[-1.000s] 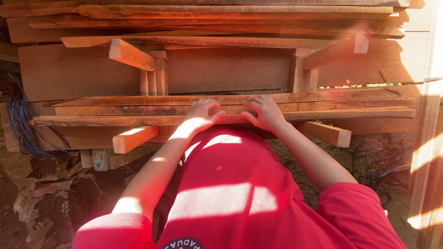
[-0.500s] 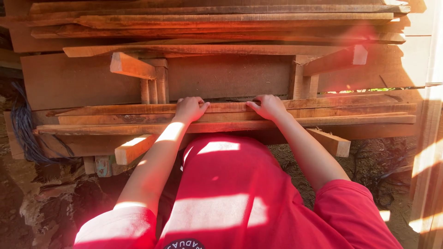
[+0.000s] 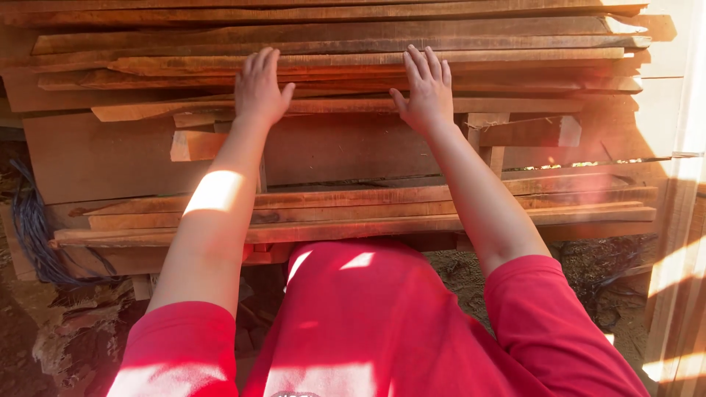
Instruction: Organizing and sorting wooden planks on a workbench in an outdoor workshop.
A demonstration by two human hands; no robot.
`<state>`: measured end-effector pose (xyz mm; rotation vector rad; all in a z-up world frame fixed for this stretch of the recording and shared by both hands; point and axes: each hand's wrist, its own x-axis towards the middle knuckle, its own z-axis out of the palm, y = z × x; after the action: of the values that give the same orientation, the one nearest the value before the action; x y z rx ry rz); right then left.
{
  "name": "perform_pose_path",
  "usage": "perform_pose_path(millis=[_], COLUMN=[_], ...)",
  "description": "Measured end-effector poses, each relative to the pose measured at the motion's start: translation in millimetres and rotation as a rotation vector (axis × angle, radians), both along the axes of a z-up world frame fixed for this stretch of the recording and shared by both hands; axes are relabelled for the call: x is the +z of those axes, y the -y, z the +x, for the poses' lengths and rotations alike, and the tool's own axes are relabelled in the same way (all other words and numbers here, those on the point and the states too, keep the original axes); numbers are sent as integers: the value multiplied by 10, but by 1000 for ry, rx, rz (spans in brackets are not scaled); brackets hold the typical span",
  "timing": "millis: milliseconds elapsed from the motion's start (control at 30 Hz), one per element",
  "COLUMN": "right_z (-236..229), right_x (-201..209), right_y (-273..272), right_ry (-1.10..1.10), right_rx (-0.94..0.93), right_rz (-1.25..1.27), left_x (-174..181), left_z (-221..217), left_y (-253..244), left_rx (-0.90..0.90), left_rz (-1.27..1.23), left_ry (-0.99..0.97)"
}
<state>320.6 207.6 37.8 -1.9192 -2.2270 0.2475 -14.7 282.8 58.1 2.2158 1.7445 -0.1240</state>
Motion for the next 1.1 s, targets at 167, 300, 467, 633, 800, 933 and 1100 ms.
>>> perform_pose_path(millis=[167, 300, 467, 633, 800, 933, 1100], right_z=[40, 14, 166, 280, 255, 250, 269], right_x=[-235, -288, 49, 683, 1044, 732, 282], right_y=[-261, -317, -199, 42, 292, 241, 251], right_ry=[122, 214, 170, -36, -61, -30, -70], right_rx=[-35, -38, 111, 188, 216, 186, 208], right_rz=[-30, -23, -31, 62, 288, 208, 113], left_x=[-451, -490, -19, 793, 1122, 839, -350], left_z=[-202, -255, -336, -307, -193, -11, -82], left_y=[-198, -190, -198, -101, 115, 125, 30], left_rx=[-14, -48, -84, -83, -343, -296, -176], left_rz=[59, 189, -122, -253, 116, 5, -71], left_ry=[-137, -162, -122, -101, 88, -79, -101])
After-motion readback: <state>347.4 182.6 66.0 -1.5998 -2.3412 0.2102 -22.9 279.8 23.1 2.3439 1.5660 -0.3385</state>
